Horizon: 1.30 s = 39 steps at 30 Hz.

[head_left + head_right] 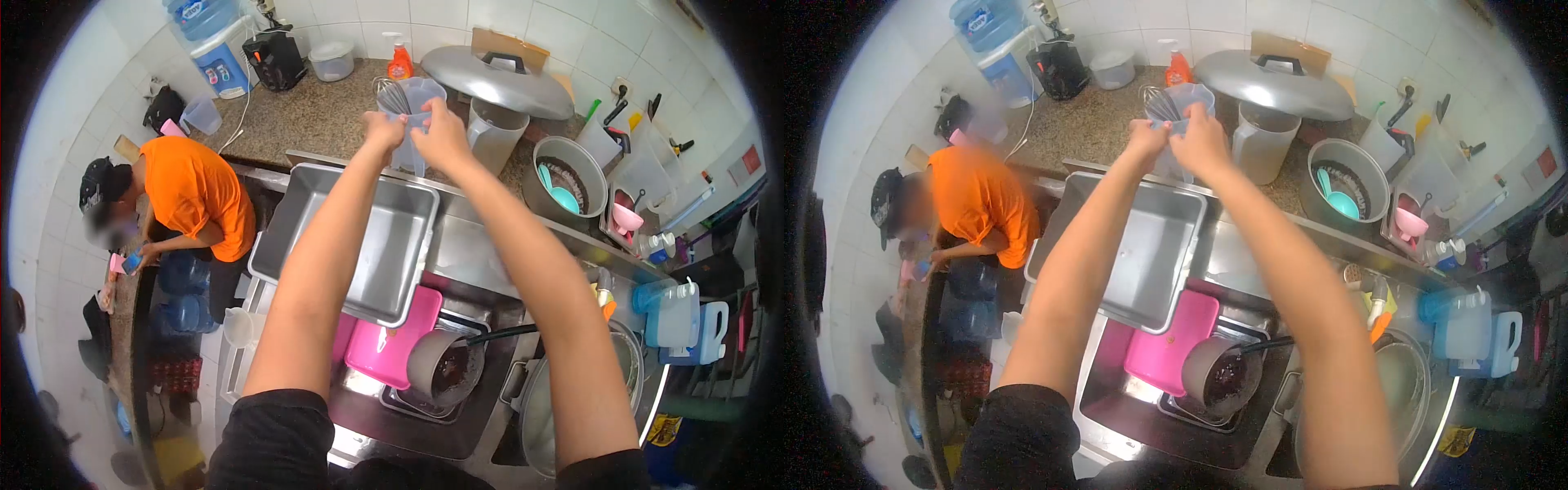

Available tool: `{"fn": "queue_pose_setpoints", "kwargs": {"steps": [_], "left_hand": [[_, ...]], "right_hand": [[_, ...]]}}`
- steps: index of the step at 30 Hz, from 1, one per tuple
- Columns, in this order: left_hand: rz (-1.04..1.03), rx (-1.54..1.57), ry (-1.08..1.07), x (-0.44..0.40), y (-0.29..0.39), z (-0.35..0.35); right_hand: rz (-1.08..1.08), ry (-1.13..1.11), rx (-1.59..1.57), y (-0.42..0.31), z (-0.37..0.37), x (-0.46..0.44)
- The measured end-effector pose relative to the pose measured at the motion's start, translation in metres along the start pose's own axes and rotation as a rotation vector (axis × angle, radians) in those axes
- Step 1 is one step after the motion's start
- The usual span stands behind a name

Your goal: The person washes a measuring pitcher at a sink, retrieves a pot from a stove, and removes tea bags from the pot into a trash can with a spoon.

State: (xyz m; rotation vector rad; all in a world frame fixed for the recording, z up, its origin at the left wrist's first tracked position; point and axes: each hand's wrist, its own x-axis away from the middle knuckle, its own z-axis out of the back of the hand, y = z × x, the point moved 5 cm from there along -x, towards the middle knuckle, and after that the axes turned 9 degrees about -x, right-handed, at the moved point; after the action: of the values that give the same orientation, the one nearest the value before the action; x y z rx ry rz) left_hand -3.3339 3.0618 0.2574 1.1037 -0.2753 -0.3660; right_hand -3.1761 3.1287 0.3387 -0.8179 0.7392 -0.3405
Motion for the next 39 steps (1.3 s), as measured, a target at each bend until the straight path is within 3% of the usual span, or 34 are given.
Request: {"fn": "queue_pose_setpoints", "kwargs": {"steps": [3, 9, 12, 15, 18, 19, 22, 23, 25, 27, 30, 32, 34, 35, 39], "left_hand": [[-0.203, 0.011, 0.176, 0.035, 0.034, 0.019], [-0.427, -0.077, 0.358, 0.077, 0.044, 0.040], [-0.542, 0.050, 0.357, 0.078, 0.056, 0.047], [-0.542, 0.040, 0.405, 0.082, 0.071, 0.065], [-0.598, 0.044, 0.445, 0.097, 0.098, 0.088], [-0.632, 0.037, 0.467, 0.100, 0.106, 0.095], [-0.676, 0.047, 0.504, 0.106, 0.131, 0.115], [-0.655, 0.057, 0.496, 0.109, 0.138, 0.122], [-0.650, 0.076, 0.517, 0.123, 0.144, 0.136], [-0.635, 0.099, 0.547, 0.141, 0.136, 0.152], [-0.603, 0.085, 0.607, 0.182, 0.104, 0.183], [-0.578, -0.054, 0.611, 0.230, 0.077, 0.207], [-0.492, 0.096, 0.475, 0.284, 0.054, 0.219], [-0.390, 0.323, 0.346, 0.316, 0.049, 0.220], [-0.190, 0.241, 0.126, 0.430, 0.005, 0.236]], "right_hand": [[-0.108, 0.106, -0.012, 0.016, -0.021, 0.012], [0.085, 0.302, 0.159, -0.014, 0.006, -0.048], [-0.069, 0.238, 0.234, -0.023, 0.010, -0.086], [-0.221, 0.418, 0.356, -0.071, 0.041, -0.087], [-0.261, 0.312, 0.581, -0.070, 0.057, -0.113], [-0.153, 0.145, 0.402, -0.047, 0.058, -0.141], [-0.005, 0.216, 0.220, -0.102, 0.083, -0.118], [0.241, 0.341, 0.108, -0.118, 0.088, -0.103], [0.251, 0.509, -0.242, -0.178, 0.110, -0.056], [0.307, 0.704, -0.331, -0.218, 0.143, -0.011], [0.354, 0.759, -0.547, -0.208, 0.176, 0.012], [0.263, 0.768, -0.252, -0.160, 0.165, -0.006], [0.103, 0.587, -0.252, -0.116, 0.121, -0.011], [-0.101, 0.532, -0.162, -0.086, 0.093, -0.010], [-0.339, 0.489, -0.084, 0.016, 0.020, 0.016]]}}
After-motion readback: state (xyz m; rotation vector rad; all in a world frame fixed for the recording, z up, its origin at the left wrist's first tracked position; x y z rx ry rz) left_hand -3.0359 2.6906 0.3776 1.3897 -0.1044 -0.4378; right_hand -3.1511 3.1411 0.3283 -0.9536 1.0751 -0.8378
